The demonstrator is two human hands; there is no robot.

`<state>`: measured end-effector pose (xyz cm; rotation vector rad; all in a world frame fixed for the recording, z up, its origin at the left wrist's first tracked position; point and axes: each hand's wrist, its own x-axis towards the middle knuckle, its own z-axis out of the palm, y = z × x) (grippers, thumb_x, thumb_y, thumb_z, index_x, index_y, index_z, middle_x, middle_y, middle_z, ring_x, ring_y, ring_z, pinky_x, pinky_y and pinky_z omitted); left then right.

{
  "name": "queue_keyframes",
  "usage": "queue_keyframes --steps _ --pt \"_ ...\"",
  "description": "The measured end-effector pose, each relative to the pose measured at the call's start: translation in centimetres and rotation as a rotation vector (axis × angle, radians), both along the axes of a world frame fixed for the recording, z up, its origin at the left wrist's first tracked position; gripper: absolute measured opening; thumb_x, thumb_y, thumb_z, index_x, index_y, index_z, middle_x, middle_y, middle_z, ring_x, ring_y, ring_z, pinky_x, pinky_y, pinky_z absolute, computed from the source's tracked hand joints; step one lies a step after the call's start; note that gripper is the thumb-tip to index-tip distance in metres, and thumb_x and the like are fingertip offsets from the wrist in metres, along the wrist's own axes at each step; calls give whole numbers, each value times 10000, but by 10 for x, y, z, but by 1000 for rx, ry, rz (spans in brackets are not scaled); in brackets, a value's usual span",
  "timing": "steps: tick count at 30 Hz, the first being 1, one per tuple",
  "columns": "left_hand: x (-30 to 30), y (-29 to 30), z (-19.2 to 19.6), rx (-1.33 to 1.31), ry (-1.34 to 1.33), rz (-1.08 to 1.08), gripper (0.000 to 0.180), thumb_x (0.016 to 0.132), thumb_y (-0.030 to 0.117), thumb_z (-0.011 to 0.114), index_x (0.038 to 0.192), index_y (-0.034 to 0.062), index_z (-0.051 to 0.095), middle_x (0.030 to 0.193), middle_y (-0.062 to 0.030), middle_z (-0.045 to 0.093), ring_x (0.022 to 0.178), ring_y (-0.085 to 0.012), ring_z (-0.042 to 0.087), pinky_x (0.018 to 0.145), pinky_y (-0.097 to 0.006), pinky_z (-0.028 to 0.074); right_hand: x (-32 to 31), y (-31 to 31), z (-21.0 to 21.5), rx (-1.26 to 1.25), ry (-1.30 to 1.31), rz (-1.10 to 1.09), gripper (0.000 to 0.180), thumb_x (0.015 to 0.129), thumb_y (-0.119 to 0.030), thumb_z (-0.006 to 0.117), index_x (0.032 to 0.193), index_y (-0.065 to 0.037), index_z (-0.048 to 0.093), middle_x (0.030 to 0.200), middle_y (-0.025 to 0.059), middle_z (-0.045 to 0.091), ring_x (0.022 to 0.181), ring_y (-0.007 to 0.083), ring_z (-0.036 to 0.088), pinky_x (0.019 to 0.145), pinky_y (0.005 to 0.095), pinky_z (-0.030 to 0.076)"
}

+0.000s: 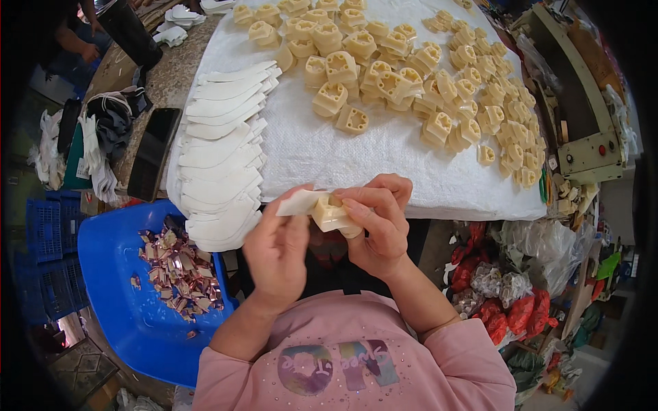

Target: The recorder is assembling small shoe components by attaching white material strips to cream-colored plastic molds.

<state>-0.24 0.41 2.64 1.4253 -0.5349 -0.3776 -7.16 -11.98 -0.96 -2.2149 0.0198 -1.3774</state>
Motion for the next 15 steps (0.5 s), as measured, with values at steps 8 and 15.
queue_keyframes --steps 8,15 --pt "8 10 -10 151 -331 -4 179 910 73 518 944 -72 618 737 -24 576 646 -61 452 568 -203 351 -10 6 41 -153 486 -140 294 563 -62 648 850 -113 605 780 -11 511 787 204 454 740 432 233" --pt "7 5 -13 164 -755 -37 206 784 -80 561 984 -118 594 772 -153 586 630 -265 548 563 -316 448 -13 4 38 -170 543 -90 270 568 -37 634 826 -97 581 764 11 458 764 206 443 713 421 234"
